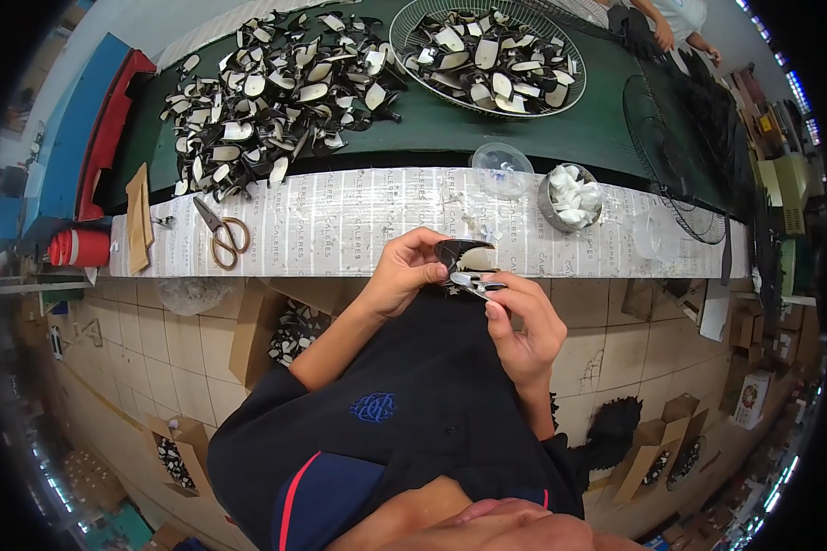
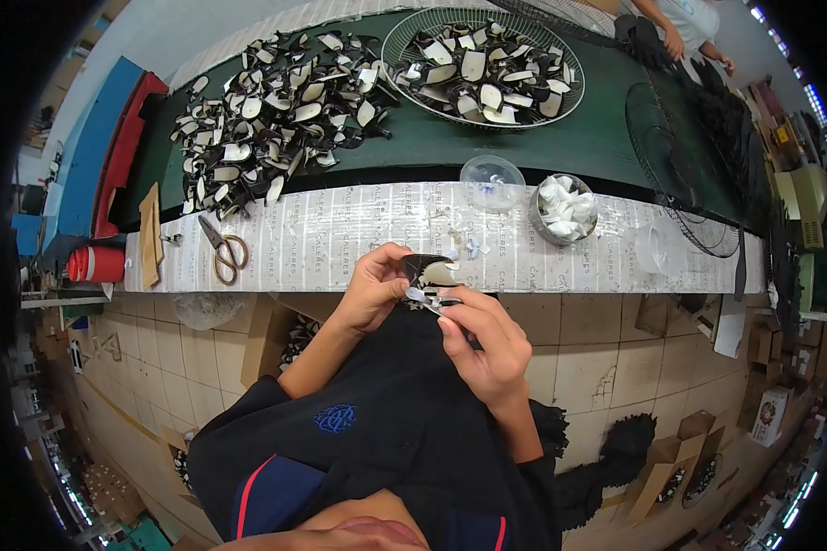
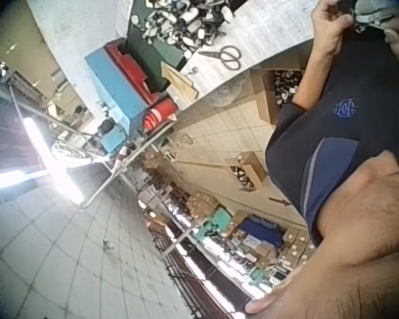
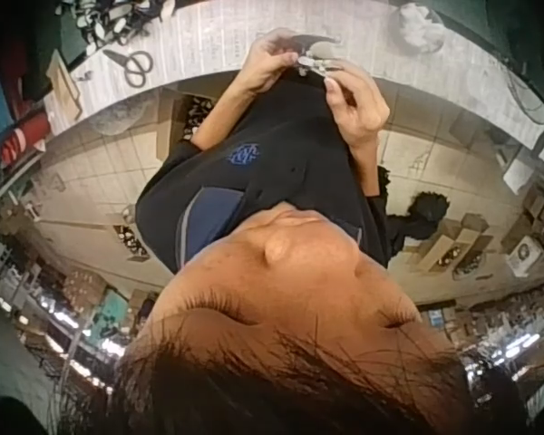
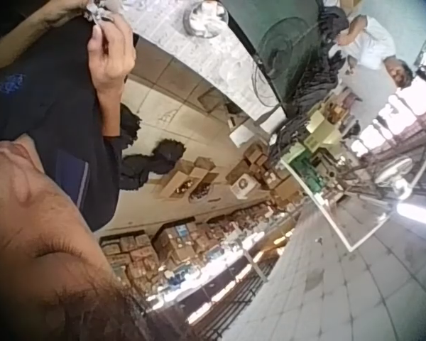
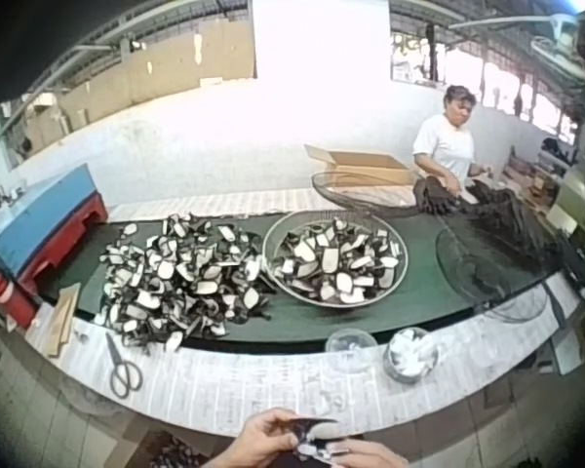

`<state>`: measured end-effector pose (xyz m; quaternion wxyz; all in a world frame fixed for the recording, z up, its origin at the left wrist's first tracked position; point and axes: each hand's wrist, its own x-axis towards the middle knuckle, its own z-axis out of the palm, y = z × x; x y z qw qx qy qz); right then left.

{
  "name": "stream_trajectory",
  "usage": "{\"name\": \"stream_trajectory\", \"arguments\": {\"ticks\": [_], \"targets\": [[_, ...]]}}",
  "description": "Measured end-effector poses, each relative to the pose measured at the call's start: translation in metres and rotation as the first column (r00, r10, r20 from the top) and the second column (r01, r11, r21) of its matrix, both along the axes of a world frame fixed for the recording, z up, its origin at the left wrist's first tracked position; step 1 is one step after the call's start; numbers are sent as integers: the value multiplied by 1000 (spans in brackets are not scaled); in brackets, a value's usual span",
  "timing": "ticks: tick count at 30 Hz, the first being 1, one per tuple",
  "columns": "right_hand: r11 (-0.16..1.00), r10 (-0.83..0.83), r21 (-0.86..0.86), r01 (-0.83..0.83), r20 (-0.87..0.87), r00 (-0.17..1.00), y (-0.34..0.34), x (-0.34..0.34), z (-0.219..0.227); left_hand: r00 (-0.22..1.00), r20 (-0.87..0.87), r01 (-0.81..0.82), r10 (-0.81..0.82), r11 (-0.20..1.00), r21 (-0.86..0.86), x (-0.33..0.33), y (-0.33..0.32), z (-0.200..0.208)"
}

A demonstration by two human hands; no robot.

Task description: The recorder is seen assembling small black shoe components by hand, likely attaching an inner padding or reinforcement piece.

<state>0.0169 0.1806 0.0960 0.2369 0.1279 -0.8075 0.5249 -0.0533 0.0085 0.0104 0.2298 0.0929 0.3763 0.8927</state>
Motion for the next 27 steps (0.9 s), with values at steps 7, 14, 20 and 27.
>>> {"name": "stream_trajectory", "arguments": {"ticks": [7,14,20,27], "targets": [[838,56,-545,-11,67,996,1,10,-7,993,66,92,-100,989,115,2,-4,3],[396,227,-916,-65,29,974,10,21,-14,967,170,103,-188,904,414,9,-3,10],[722,125,-689,-65,38,991,-1,25,-10,975,16,180,-220,836,518,9,1,16],[997,62,-33,-69,-187,980,-3,21,6,986,-46,166,-162,898,407,10,4,11]]}}
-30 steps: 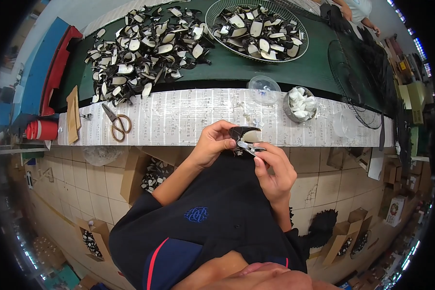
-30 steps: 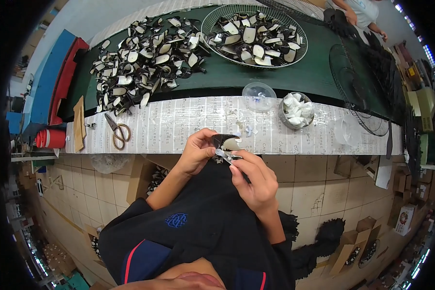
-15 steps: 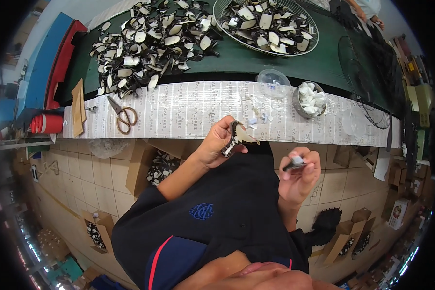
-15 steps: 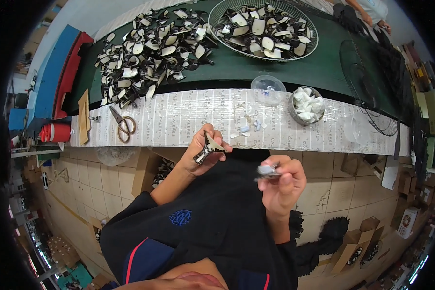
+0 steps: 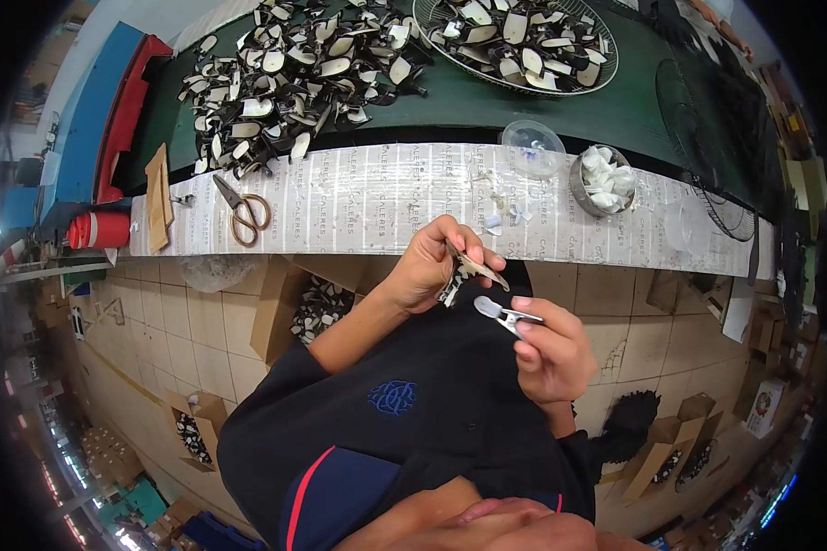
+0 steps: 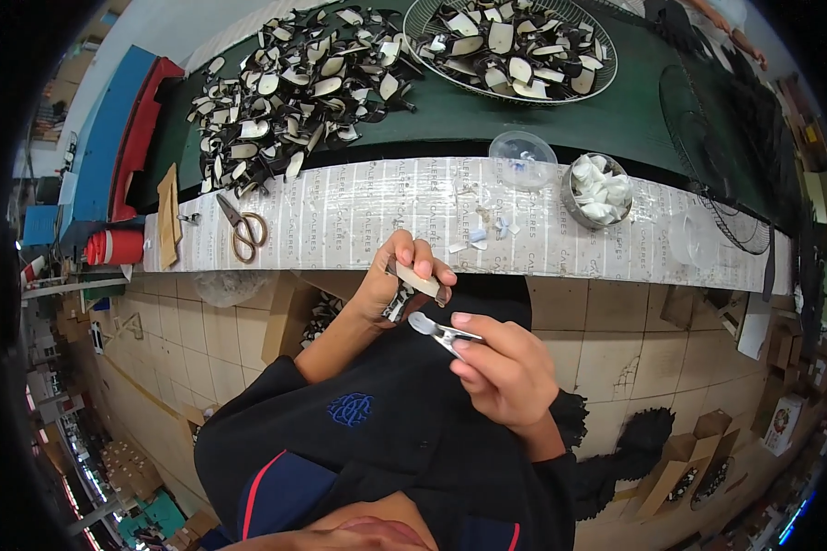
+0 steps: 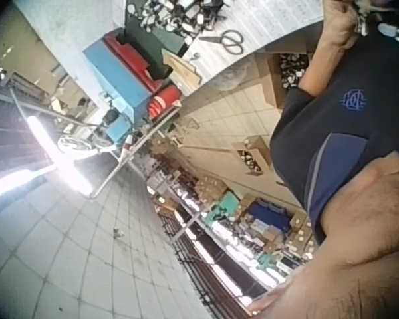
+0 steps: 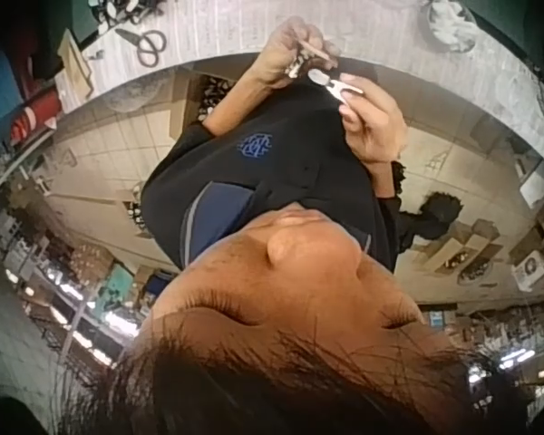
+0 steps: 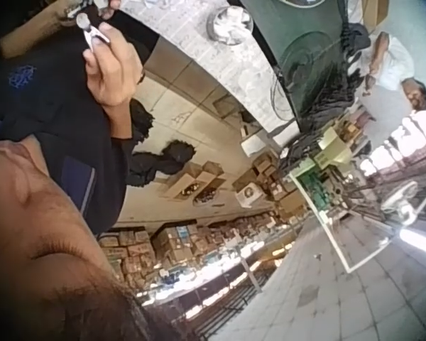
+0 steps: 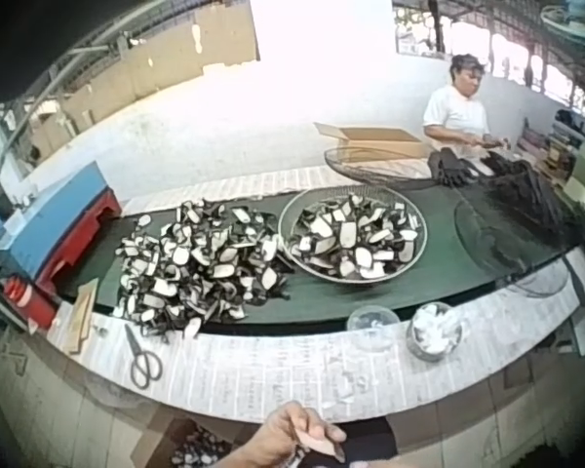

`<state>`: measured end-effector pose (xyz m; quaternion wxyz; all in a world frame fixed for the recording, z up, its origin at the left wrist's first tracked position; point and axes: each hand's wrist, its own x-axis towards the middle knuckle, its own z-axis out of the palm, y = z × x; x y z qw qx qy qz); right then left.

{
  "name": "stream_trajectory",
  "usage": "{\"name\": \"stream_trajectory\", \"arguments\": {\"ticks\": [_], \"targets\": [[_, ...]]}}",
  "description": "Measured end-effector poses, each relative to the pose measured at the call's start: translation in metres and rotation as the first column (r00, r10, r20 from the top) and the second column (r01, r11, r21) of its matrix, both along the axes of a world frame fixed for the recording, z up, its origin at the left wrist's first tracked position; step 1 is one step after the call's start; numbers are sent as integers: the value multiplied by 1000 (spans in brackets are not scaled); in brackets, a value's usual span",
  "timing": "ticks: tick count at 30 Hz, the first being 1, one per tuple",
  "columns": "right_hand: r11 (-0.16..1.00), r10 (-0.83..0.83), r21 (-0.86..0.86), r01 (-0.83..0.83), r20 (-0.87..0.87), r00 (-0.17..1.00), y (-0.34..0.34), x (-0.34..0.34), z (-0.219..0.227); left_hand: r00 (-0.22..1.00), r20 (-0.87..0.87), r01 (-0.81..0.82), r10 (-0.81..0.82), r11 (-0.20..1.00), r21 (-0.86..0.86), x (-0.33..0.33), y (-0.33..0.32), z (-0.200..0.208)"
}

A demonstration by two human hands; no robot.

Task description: The recorder is seen assembling small black shoe components by hand, likely attaching an inner padding or reinforcement piece.

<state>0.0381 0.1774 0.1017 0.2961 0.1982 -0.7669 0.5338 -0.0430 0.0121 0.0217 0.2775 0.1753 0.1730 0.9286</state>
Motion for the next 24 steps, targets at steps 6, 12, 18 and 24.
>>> {"name": "stream_trajectory", "arguments": {"ticks": [6,12,18,24], "targets": [[963,-24,263,57,-127,992,0,-6,0,998,-64,-27,22,997,-72,0,2,-2],[924,-52,361,124,-204,978,-4,-8,-2,994,-98,-52,42,994,-101,-1,2,-4],[913,39,406,49,-205,978,-4,-7,-2,996,-59,-73,65,987,-143,0,-1,-5],[955,59,298,-15,-140,988,-8,5,2,997,-40,-68,64,992,-105,1,-2,-6]]}}
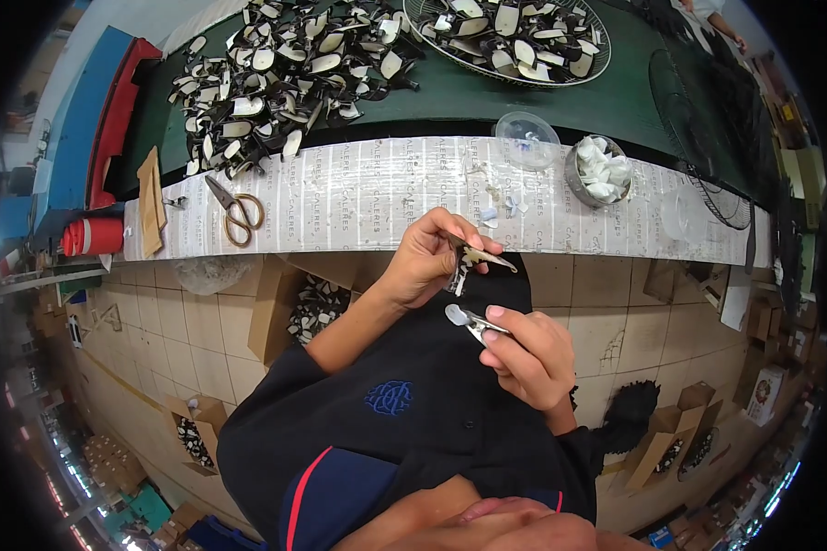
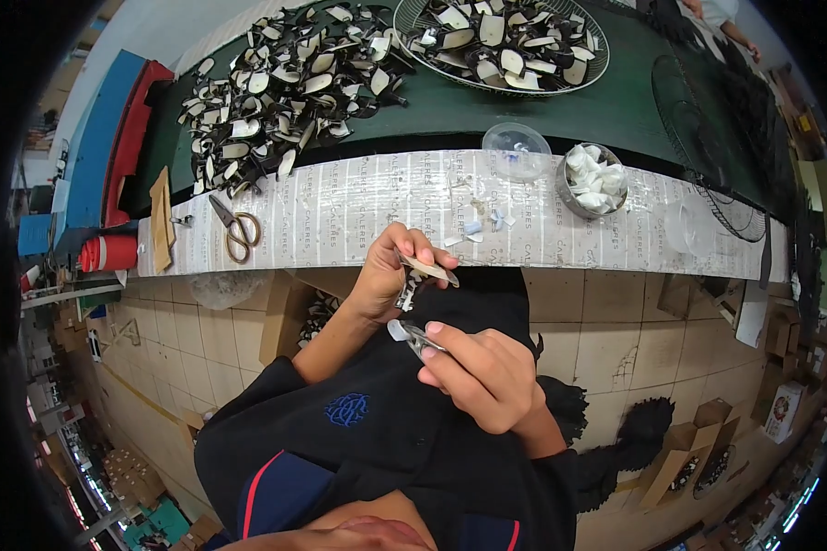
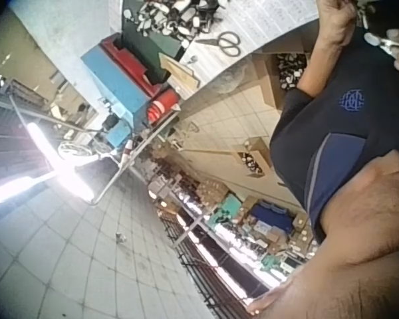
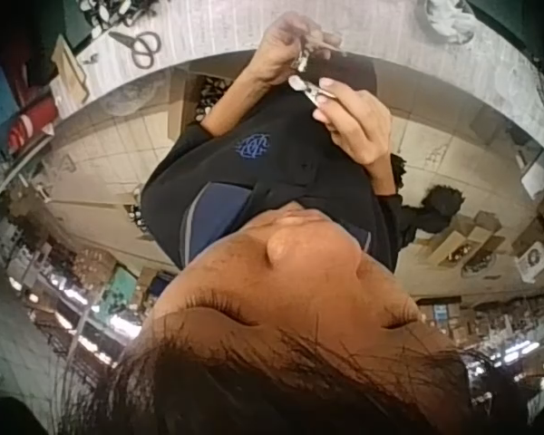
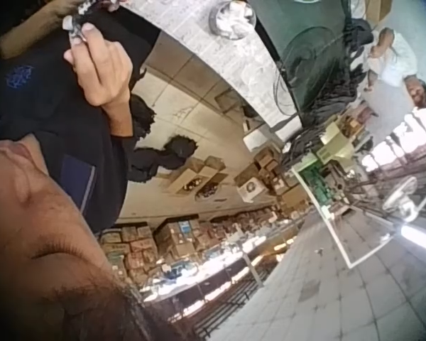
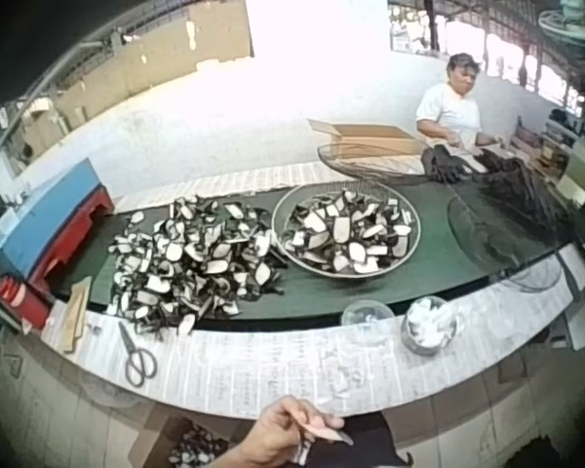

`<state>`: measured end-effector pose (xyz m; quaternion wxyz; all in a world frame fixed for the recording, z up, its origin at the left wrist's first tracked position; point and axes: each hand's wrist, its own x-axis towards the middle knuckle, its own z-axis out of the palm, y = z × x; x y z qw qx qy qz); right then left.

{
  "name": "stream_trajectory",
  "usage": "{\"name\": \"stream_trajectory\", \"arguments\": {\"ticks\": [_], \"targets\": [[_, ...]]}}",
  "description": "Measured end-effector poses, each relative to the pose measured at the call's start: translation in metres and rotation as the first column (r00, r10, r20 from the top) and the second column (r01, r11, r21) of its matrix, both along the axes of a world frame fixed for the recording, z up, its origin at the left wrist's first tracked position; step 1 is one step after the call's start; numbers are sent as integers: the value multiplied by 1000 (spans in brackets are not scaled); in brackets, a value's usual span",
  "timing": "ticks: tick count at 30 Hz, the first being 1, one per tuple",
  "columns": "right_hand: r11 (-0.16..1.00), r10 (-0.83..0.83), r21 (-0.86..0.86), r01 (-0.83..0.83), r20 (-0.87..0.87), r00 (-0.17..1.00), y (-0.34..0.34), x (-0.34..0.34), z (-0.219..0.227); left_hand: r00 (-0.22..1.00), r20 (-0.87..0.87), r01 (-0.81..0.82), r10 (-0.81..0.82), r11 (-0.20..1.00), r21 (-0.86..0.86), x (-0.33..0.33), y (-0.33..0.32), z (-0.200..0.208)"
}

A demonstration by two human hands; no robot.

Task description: The recorder is seen assembling small black shoe components by hand, likely attaching an inner padding or reinforcement piece.

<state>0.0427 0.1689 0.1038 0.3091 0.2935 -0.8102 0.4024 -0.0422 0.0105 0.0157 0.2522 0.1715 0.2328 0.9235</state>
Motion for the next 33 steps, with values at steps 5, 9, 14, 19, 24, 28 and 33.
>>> {"name": "stream_trajectory", "arguments": {"ticks": [5,9,14,19,24,28,33], "targets": [[999,-34,-14,33,-39,999,-1,-2,-2,1000,4,-4,4,1000,18,1,-1,-4],[993,-65,95,72,-80,995,-2,-5,-4,1000,-2,-7,7,1000,18,3,-2,-1],[988,12,154,3,-97,995,-2,-3,0,1000,12,6,-7,997,75,3,0,2],[987,155,61,-148,-132,979,-1,-4,-3,1000,20,-11,9,995,103,4,-2,-2],[982,177,90,-164,-166,970,-1,-4,0,1000,20,5,-9,985,171,4,2,5],[993,76,107,-58,-174,982,-4,-10,-6,1000,20,10,-14,982,187,5,2,4],[993,67,109,-47,-182,981,-4,-14,-8,999,30,15,-20,983,181,3,2,2]]}}
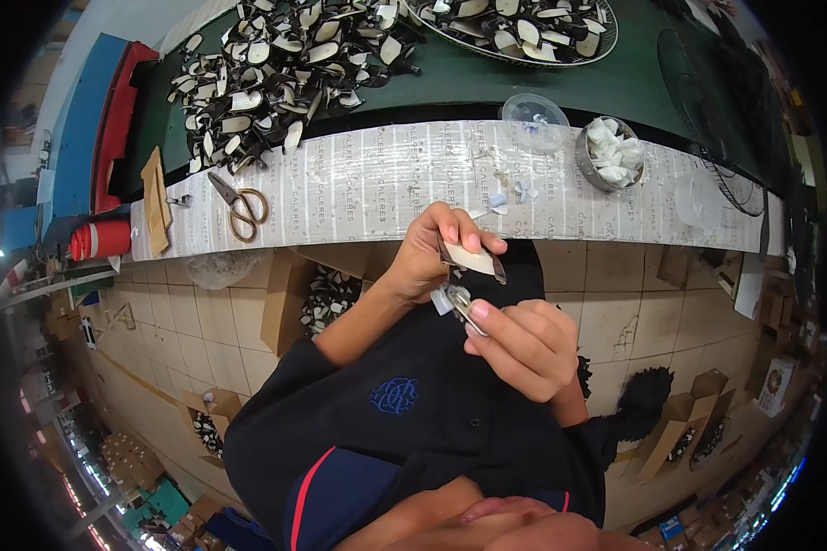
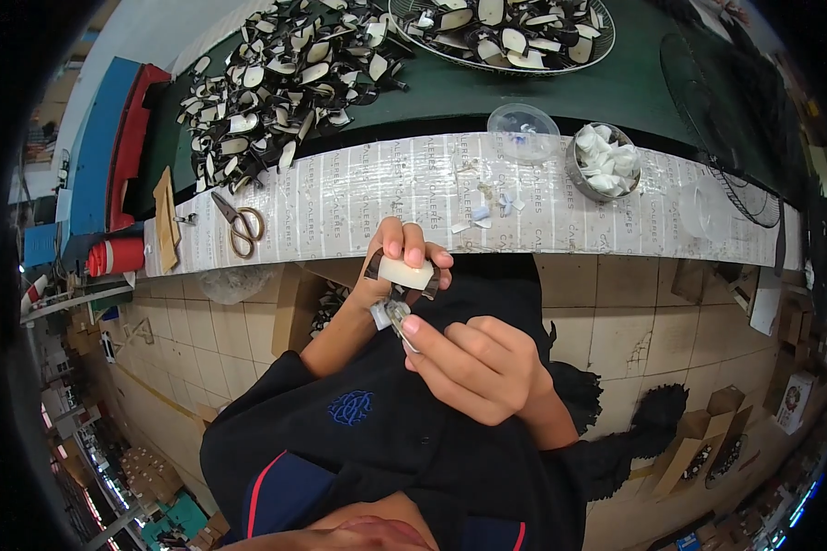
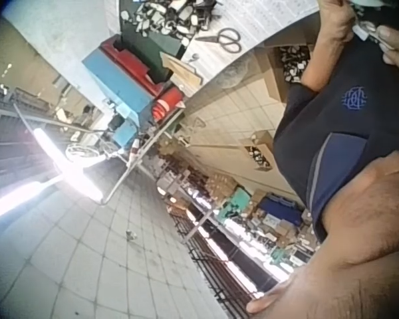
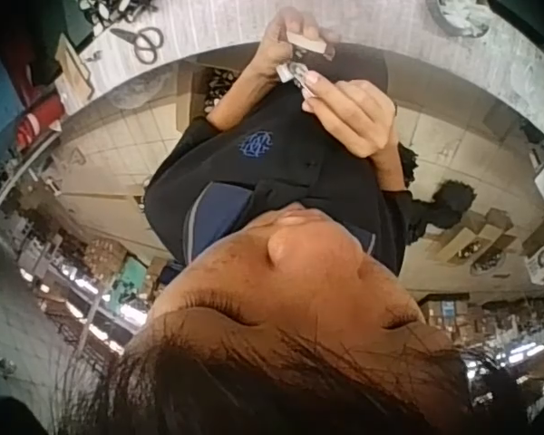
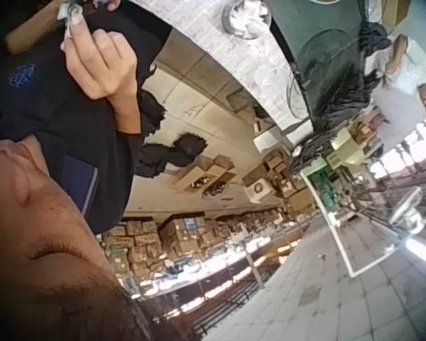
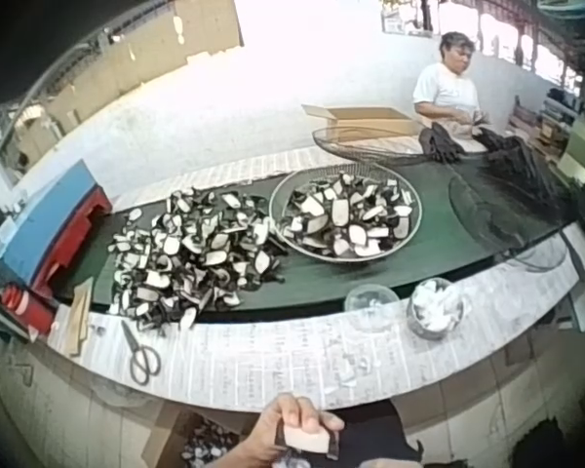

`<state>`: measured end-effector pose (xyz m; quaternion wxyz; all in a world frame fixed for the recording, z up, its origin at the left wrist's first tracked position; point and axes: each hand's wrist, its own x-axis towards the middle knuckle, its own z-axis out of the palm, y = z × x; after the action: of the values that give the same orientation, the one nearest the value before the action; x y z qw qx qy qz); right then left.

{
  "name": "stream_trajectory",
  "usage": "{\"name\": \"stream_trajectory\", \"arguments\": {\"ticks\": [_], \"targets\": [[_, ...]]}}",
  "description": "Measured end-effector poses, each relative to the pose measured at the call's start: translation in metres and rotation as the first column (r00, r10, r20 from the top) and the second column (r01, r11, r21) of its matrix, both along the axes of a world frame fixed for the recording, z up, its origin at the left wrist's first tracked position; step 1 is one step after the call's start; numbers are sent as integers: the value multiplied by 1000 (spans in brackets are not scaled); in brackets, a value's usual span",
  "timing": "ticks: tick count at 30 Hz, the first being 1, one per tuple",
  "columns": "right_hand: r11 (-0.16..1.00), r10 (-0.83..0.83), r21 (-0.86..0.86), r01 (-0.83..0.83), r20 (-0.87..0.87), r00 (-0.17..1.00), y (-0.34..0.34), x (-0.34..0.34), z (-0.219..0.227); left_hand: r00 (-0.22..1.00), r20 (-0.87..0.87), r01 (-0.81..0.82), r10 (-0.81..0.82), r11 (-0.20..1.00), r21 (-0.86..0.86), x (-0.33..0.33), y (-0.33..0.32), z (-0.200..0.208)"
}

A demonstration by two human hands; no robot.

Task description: The recorder is seen assembling small black shoe components by hand, likely attaching an inner padding or reinforcement piece.

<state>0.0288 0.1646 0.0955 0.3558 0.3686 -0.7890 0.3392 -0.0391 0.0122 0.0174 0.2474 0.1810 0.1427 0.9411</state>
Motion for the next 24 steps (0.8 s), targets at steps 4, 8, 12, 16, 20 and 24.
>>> {"name": "stream_trajectory", "arguments": {"ticks": [4,8,12,16,20,24], "targets": [[997,78,23,-79,18,997,4,4,5,1000,13,-3,3,1000,-19,1,2,1],[992,113,-55,-112,14,993,4,2,0,1000,11,-18,19,999,-38,1,3,2],[994,82,-80,-79,38,996,5,2,2,1000,1,-15,15,999,-28,-1,4,2],[966,108,-246,-75,125,986,13,8,0,999,49,-16,21,996,-89,-1,-1,4],[822,-163,-507,257,223,961,25,8,-12,1000,7,7,-5,941,-337,-2,-2,0],[508,-40,-749,426,473,880,20,9,-14,999,32,41,-31,912,-409,-1,-1,5]]}}
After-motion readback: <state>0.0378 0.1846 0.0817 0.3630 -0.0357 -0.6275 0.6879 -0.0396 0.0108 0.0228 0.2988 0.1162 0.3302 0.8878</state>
